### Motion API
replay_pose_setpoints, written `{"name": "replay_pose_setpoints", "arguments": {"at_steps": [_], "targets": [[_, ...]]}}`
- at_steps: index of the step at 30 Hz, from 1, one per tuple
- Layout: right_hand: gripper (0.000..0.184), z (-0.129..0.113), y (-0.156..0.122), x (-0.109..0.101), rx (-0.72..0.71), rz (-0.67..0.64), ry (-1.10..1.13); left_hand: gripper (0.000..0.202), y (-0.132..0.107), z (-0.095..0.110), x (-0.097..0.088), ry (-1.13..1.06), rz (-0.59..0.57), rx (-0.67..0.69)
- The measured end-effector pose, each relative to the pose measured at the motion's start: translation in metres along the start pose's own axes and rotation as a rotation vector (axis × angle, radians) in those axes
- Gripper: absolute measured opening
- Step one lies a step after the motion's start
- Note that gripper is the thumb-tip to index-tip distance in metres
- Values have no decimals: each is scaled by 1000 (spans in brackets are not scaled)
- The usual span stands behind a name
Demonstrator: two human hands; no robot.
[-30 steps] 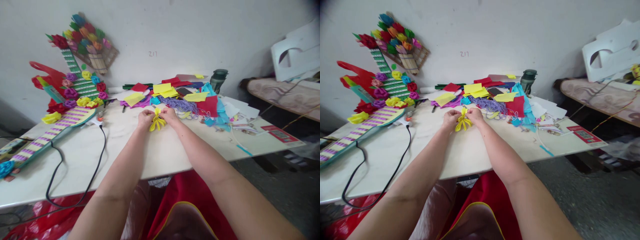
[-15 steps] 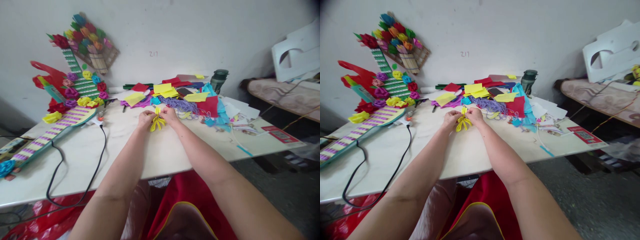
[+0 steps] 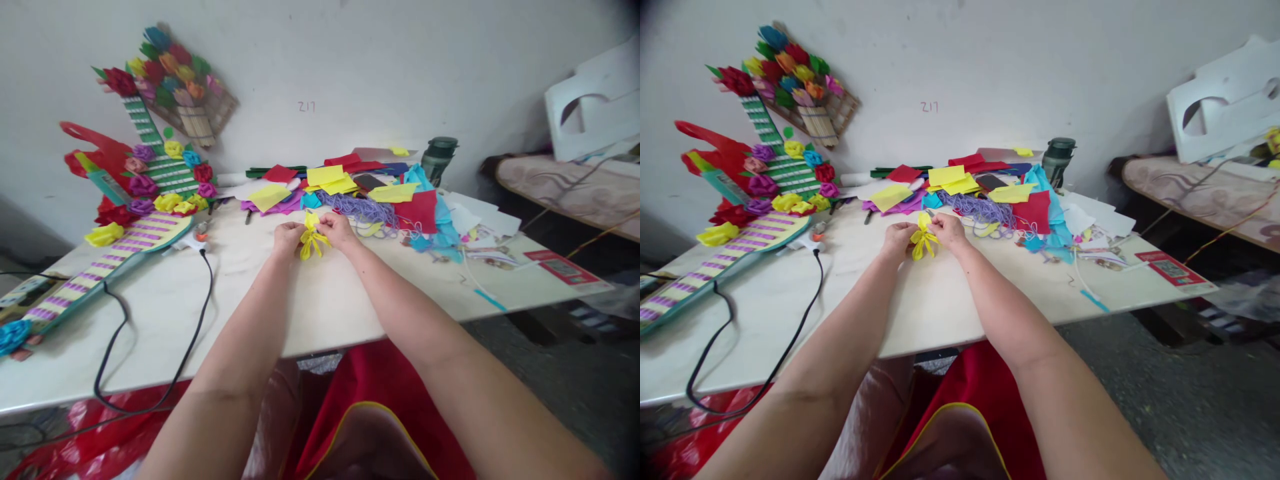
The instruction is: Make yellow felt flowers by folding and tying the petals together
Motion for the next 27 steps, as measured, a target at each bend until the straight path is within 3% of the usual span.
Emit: {"name": "replay_pose_setpoints", "arguments": {"at_steps": [4,9,16,27], "targets": [[9,0,0,-1,-97,-1,-64,7,0,-1,-1,-29,-51,7],[10,-5,-4,-2,-81,20,-193,7,-2,0,0,-2,-117,-7],[12,-16,-9,-3,35,31,-251,8,-2,0,1,103,-83,64],[4,-5,-2,-4,122,8,-199,7,5,-3,4,302,-18,201]]}}
Point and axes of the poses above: each hand's wrist, its own y-axis towards the middle knuckle, its own x-axis out of the palm, z = x × y, the point moved 2 cm from there along y, towards the middle knuckle, and after that the axes turned 10 degrees about y, right-handed, at the moved point
